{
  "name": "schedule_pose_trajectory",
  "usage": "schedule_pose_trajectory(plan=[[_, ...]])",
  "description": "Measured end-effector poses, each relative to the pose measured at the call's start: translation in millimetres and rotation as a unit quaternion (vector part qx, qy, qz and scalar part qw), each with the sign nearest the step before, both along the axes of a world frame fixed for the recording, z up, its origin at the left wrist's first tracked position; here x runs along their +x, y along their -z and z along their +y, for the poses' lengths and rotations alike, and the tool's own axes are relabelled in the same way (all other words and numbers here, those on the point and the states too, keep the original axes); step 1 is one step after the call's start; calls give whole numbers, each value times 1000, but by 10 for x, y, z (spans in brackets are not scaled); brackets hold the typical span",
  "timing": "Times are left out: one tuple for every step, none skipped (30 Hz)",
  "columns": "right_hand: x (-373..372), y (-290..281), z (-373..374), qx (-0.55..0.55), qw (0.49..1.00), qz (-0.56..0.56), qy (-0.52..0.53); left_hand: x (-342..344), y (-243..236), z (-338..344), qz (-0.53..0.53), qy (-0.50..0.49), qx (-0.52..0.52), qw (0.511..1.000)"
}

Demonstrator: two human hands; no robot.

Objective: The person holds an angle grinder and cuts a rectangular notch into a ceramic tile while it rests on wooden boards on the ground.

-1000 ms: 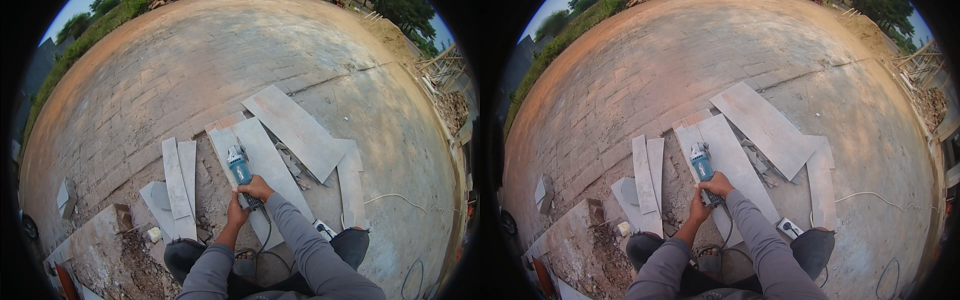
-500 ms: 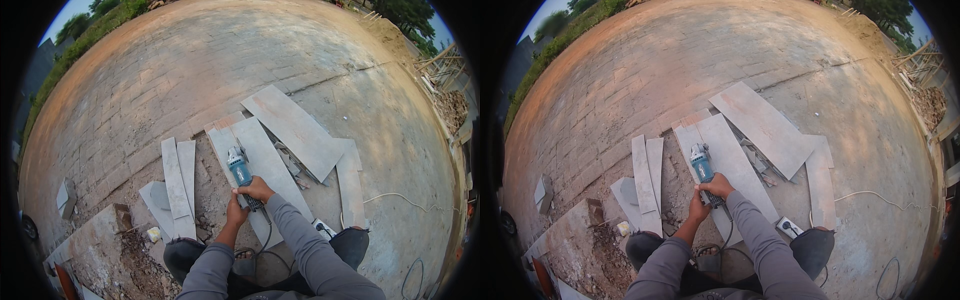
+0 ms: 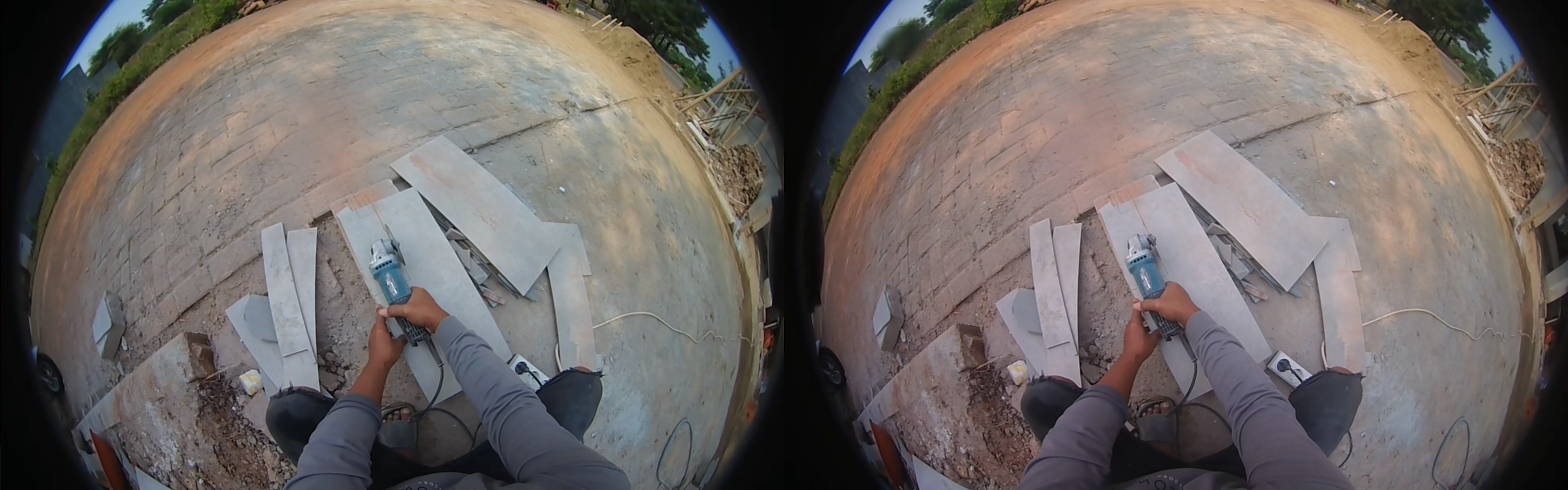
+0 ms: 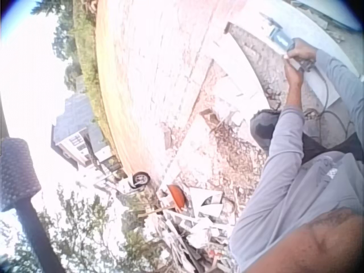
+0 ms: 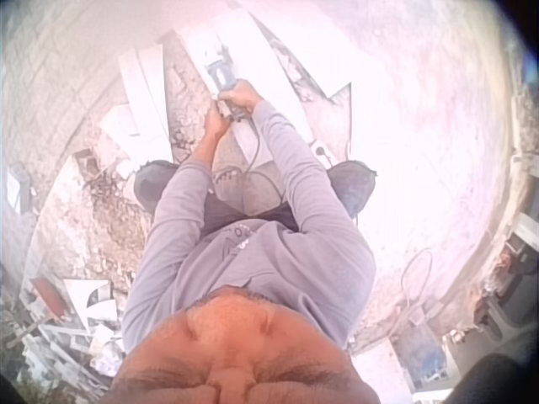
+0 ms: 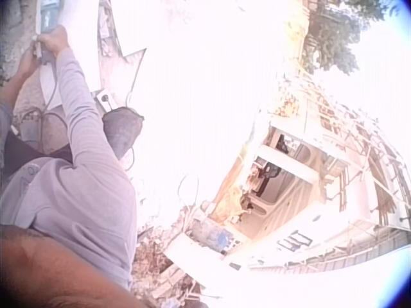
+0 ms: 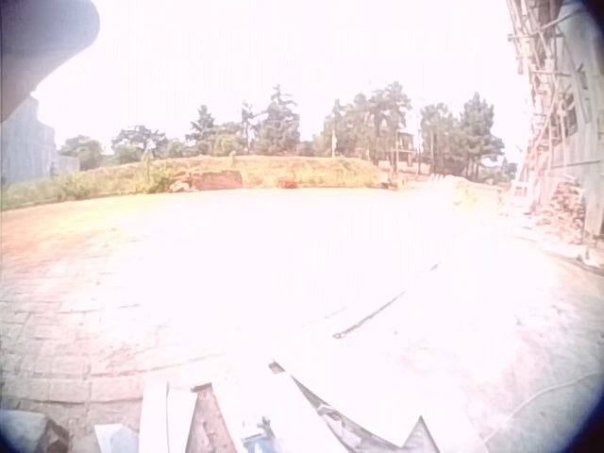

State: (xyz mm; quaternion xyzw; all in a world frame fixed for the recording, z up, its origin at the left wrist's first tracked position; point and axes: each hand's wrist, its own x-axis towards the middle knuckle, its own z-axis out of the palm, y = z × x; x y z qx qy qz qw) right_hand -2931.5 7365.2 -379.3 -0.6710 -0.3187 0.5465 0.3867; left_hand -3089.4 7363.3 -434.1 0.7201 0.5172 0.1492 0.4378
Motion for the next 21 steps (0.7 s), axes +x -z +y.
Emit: schedule_pose_trajectory(plan=[[-3, -17, -3, -3, 1000, 0, -2, -8, 25, -4, 1, -1, 3, 1000], [-5, -33, -5, -7, 1000, -1, -3, -18, 49, -7, 1, -3, 7, 1000], [5, -37, -12, -10, 1000, -2, -4, -10, 55, -10, 1, -3, 10, 1000], [13, -27, -17, -10, 1000, -3, -6, -5, 61, -9, 2, 0, 10, 1000], [22, -11, -18, -9, 1000, -5, -9, -3, 66, -5, 3, 3, 10, 1000], [27, 6, -20, -8, 1000, -6, -12, -7, 73, -1, 3, 6, 10, 1000], [27, 23, -24, -9, 1000, -6, -9, -11, 93, -1, 1, 7, 15, 1000], [25, 40, -30, -11, 1000, -6, -6, -15, 119, -2, -1, 9, 21, 1000], [17, 35, -33, -12, 1000, -6, -4, -20, 129, -2, -3, 9, 26, 1000], [17, 30, -37, -14, 1000, -6, -6, -22, 140, -2, -1, 9, 24, 1000], [20, 24, -41, -16, 1000, -6, -8, -22, 150, -2, 1, 9, 22, 1000], [19, 5, -46, -18, 1000, -7, -10, -22, 146, -4, 3, 9, 20, 1000], [18, -15, -51, -17, 1000, -3, -14, -24, 142, -3, 6, 9, 15, 1000], [16, -34, -57, -16, 1000, 1, -18, -28, 137, 0, 10, 8, 9, 1000], [22, -45, -60, -14, 1000, 5, -21, -25, 134, 5, 13, 8, 4, 1000], [20, -33, -63, -12, 1000, 1, -16, -24, 138, 7, 12, 9, 4, 1000], [11, -14, -67, -10, 1000, -4, -11, -25, 142, 9, 11, 9, 5, 1000], [8, -11, -73, -8, 1000, -9, -6, -19, 135, 8, 10, 9, 5, 1000], [12, -9, -77, -7, 1000, -6, -7, -17, 128, 8, 16, 10, 6, 1000], [16, -6, -81, -6, 1000, -3, -8, -17, 120, 8, 22, 10, 7, 1000], [15, 0, -85, -5, 1000, 0, -10, -20, 113, 7, 28, 10, 8, 1000]])
